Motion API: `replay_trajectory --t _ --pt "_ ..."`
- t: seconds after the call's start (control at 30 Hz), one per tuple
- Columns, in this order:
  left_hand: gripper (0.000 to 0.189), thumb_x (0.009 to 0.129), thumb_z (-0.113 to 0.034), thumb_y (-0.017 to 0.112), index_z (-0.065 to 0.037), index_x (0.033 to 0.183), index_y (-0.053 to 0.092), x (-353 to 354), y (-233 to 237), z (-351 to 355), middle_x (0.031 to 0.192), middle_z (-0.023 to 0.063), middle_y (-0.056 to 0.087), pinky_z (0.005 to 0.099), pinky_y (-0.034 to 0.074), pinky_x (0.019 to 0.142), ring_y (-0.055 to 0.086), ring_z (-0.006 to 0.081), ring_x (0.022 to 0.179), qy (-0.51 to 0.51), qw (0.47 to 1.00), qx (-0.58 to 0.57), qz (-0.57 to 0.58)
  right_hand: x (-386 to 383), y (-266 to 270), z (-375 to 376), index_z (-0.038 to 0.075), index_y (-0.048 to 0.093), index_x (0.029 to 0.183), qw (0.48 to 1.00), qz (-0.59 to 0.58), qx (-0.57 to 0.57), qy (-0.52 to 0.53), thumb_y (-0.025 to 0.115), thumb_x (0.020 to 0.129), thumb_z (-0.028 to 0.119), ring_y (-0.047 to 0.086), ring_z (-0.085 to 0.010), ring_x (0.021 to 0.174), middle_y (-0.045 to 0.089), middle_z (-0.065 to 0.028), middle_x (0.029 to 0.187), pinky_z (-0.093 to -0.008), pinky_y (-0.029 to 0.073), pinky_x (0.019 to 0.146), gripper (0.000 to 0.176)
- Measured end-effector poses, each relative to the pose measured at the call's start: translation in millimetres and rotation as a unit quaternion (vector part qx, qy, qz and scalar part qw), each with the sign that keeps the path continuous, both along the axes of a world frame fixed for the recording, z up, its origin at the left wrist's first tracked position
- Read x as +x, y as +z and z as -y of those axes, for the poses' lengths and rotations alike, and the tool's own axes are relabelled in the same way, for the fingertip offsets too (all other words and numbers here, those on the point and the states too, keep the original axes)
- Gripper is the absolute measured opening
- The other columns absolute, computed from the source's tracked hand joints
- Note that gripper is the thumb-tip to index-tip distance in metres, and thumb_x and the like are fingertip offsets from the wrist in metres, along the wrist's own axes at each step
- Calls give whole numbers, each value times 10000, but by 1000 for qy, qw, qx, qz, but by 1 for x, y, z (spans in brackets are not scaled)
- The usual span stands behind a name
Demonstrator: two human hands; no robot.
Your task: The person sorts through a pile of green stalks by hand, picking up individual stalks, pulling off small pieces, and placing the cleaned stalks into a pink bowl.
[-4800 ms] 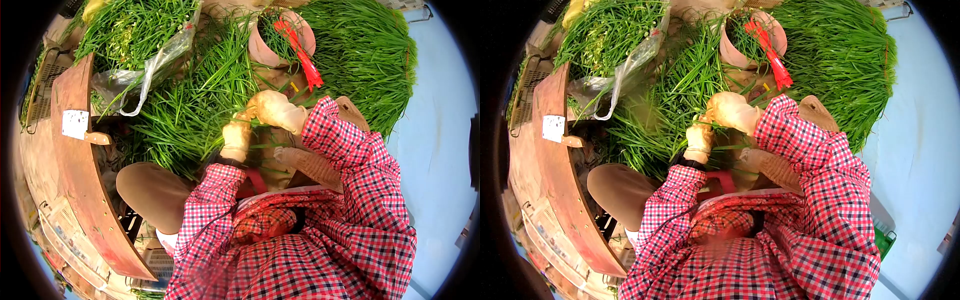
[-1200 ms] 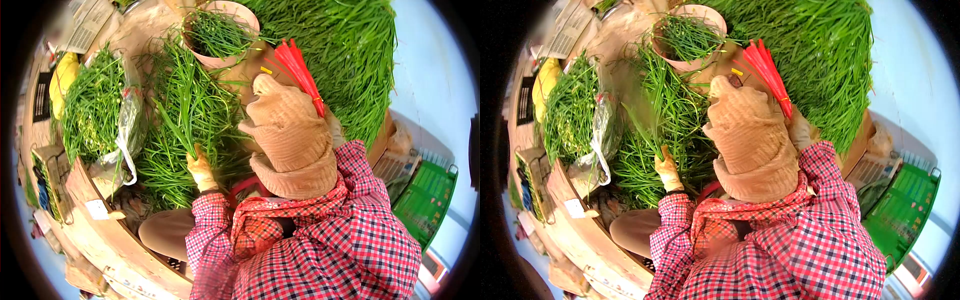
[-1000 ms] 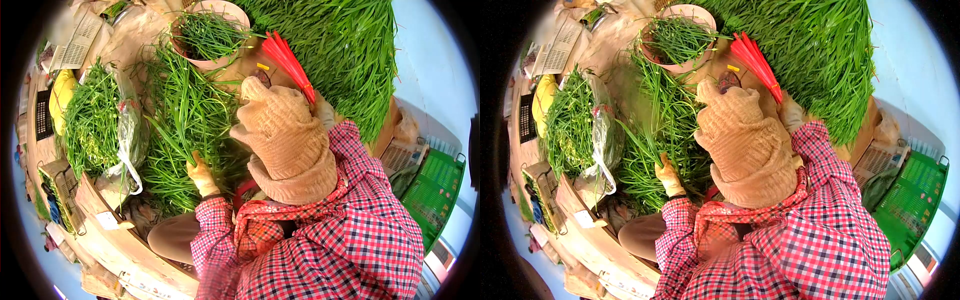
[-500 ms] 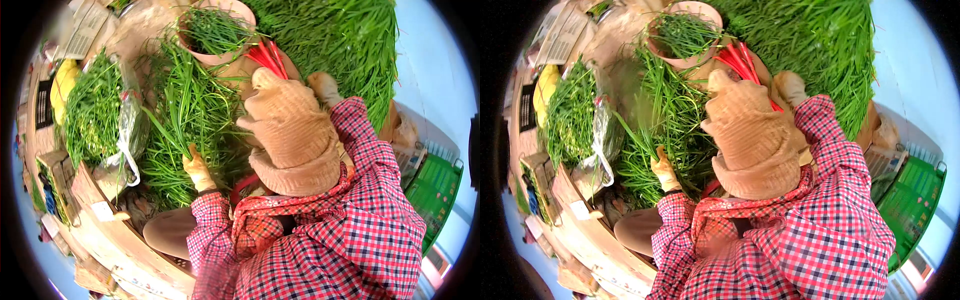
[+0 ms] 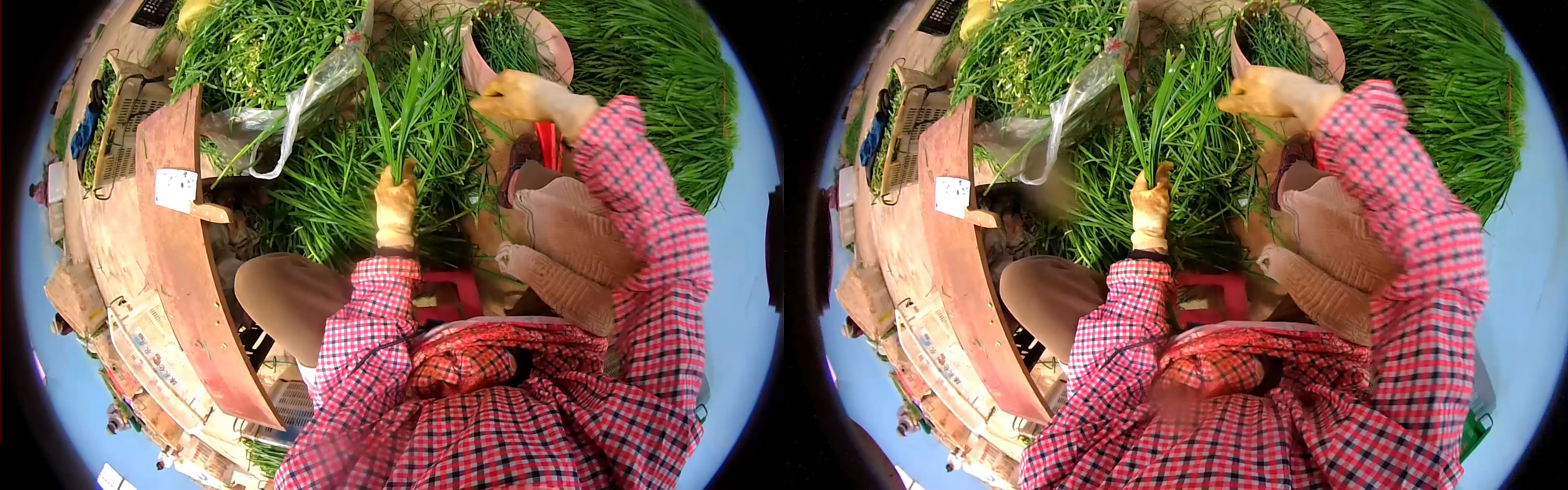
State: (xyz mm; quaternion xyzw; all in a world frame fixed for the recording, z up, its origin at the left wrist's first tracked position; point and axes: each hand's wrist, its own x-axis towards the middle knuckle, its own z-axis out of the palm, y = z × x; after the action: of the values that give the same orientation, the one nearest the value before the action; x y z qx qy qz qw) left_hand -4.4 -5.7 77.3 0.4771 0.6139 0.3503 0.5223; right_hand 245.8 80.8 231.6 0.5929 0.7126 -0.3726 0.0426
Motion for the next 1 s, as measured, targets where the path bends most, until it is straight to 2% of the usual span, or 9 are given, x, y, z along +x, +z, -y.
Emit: replay_trajectory --t 0.07,0.17,0.23,0.27,0.37,0.43,0.73,0.93,1.0 --pt "158 870 -145 550 -56 954 649 2 -9 -3 682 30 596 253 393 489 501 105 550 -5 999 0 -37 0 -66 -19 32 644 1003 941 -243 -168 -165 589 847 421 642 -154 708 667 -83 872 -261 521 581 423" --pt "152 838 -64 548 -63 951 649 9 -2 -1 676 32 592 262 402 510 502 106 565 11 999 3 -53 -52 -65 -9 21 632 970 876 -325 -142 -328 632 826 390 626 -98 611 653 -44 930 -163 444 455 396" --pt "174 825 -28 534 -61 950 649 12 0 1 666 41 586 269 402 511 499 115 561 30 1000 9 3 -68 -88 -2 22 637 929 812 -476 -61 -332 653 809 395 604 -95 566 660 -45 850 -166 408 432 392" --pt "147 835 -75 564 -45 953 646 11 11 1 669 62 591 270 407 519 497 128 555 12 1000 1 -21 -76 -77 -5 8 633 901 853 -341 -70 -389 645 822 376 600 -102 562 659 -52 795 -191 394 434 377" --pt "199 844 -195 622 -15 930 636 9 6 -3 683 81 613 275 441 573 550 145 598 -17 996 69 -60 -77 -98 -8 -3 629 900 854 -320 -45 -407 643 829 358 606 -111 572 655 -60 784 -199 386 444 368" --pt "235 825 -214 660 3 908 622 12 7 -4 711 19 622 243 433 546 549 103 605 -11 993 -1 121 -70 -103 -12 -8 629 901 853 -310 -56 -417 642 833 354 610 -120 594 652 -58 805 -193 377 443 368" --pt "235 861 -287 622 -52 880 626 13 19 -8 665 -68 539 177 309 445 404 27 498 33 966 -114 228 -67 -100 -1 -1 624 900 806 -357 -27 -472 606 863 271 638 -123 665 676 -64 838 -206 472 533 275" --pt "237 901 -266 560 -34 909 606 10 4 -8 720 -10 581 217 380 511 454 63 557 27 982 -103 156 -84 -111 29 38 610 1021 834 -435 271 -205 547 864 146 628 -150 792 647 -71 984 -257 500 602 201" --pt "215 906 -245 544 -37 916 598 13 0 -7 704 -6 571 224 369 499 453 78 544 70 961 -105 246 -109 -78 45 81 619 990 849 -270 454 -26 563 820 118 620 -145 803 631 -34 1013 -285 498 613 183"
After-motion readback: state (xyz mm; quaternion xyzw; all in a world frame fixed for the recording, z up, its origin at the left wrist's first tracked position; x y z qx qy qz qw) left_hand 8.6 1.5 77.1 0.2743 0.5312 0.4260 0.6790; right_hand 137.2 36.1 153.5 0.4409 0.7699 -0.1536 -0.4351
